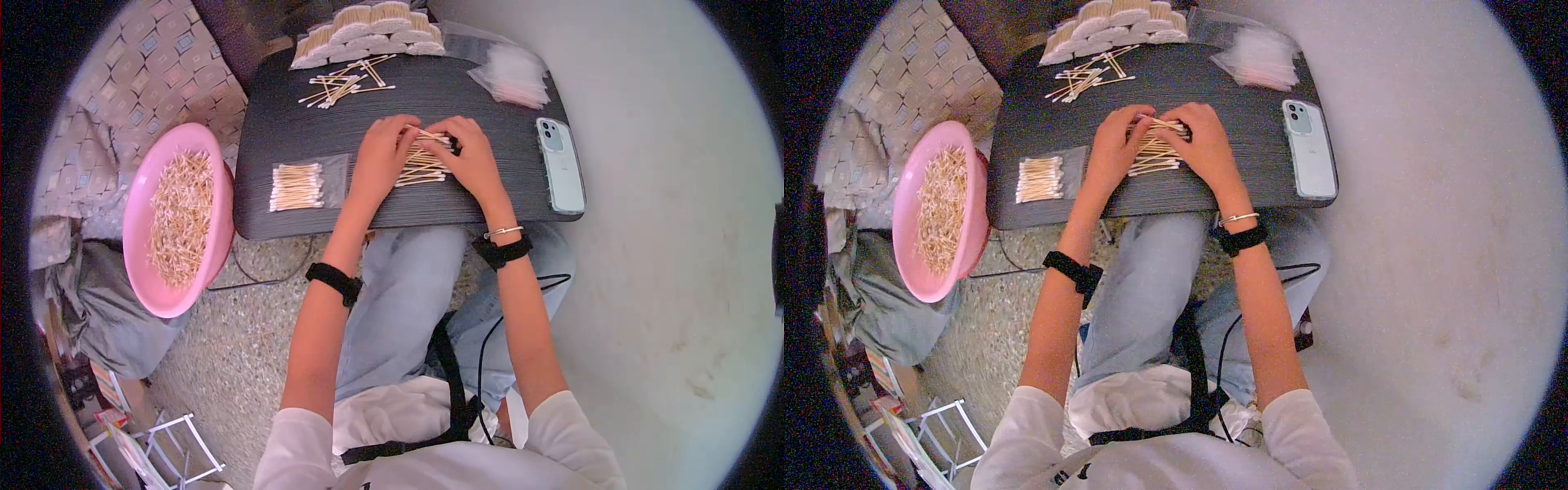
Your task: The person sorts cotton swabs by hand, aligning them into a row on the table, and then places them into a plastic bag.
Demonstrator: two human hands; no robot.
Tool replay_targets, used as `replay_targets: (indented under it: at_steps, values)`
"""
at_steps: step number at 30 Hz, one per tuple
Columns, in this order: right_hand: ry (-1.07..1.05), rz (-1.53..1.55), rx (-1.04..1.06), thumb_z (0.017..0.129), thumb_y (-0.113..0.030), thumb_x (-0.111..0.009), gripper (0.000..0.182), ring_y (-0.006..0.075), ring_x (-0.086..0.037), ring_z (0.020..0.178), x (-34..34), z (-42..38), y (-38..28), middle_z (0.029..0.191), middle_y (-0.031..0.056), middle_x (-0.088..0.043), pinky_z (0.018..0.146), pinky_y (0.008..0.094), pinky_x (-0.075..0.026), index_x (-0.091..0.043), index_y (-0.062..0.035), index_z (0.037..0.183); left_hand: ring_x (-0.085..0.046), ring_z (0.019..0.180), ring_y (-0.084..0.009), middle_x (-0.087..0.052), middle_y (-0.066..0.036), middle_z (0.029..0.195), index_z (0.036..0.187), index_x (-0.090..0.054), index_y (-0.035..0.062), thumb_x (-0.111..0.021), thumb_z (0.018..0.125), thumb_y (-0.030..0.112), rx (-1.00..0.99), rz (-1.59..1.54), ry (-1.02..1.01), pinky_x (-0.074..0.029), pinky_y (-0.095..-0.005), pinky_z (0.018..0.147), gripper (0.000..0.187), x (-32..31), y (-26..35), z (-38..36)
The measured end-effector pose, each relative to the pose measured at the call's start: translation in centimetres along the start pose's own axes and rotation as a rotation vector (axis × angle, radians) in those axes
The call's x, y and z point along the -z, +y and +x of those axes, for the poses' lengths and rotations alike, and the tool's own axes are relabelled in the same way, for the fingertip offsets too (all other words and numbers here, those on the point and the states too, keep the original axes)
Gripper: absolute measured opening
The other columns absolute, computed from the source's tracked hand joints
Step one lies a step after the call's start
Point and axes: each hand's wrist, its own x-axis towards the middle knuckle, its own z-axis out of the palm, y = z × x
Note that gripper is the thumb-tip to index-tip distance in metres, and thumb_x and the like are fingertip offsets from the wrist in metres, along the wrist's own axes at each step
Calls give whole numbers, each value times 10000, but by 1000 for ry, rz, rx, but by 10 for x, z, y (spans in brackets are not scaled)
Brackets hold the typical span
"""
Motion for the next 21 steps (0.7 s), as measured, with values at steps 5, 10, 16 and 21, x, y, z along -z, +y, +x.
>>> replay_targets:
  at_steps: [5, 10, 16, 21]
  values:
    - [5, 87, -79, 851, -247, -694, 221, 289, -577, 850, -1, 0, 1, 870, 102, -637, 782, 387, -457, -688, -37, 917, -619, 974, -298, -674, -113, 1050, 1106, -659, 66, -628, 887, 168, -30, 20, -52, -477, -384, 869, 244, 6, 2, -1]
    - [27, 50, -65, 877, -210, -669, 192, 261, -576, 809, -3, -1, 5, 864, 100, -641, 741, 366, -457, -688, -29, 937, -606, 1005, -288, -675, -104, 1074, 1108, -664, 83, -636, 865, 154, -71, 21, -83, -466, -380, 887, 255, 7, 1, -1]
    - [59, 78, -83, 888, -179, -656, 176, 247, -577, 797, -3, -1, 1, 863, 92, -647, 732, 346, -459, -685, -24, 966, -609, 994, -290, -674, -106, 1081, 1135, -651, 71, -631, 889, 155, -34, -5, -70, -470, -373, 889, 261, 7, 3, -1]
    - [85, -49, 45, 878, -196, -643, 176, 305, -561, 893, -4, 0, 5, 897, 108, -627, 805, 397, -448, -681, -35, 938, -625, 958, -284, -671, -114, 1077, 1130, -651, 68, -627, 903, 149, 7, -20, -39, -486, -365, 857, 243, 4, 3, -1]
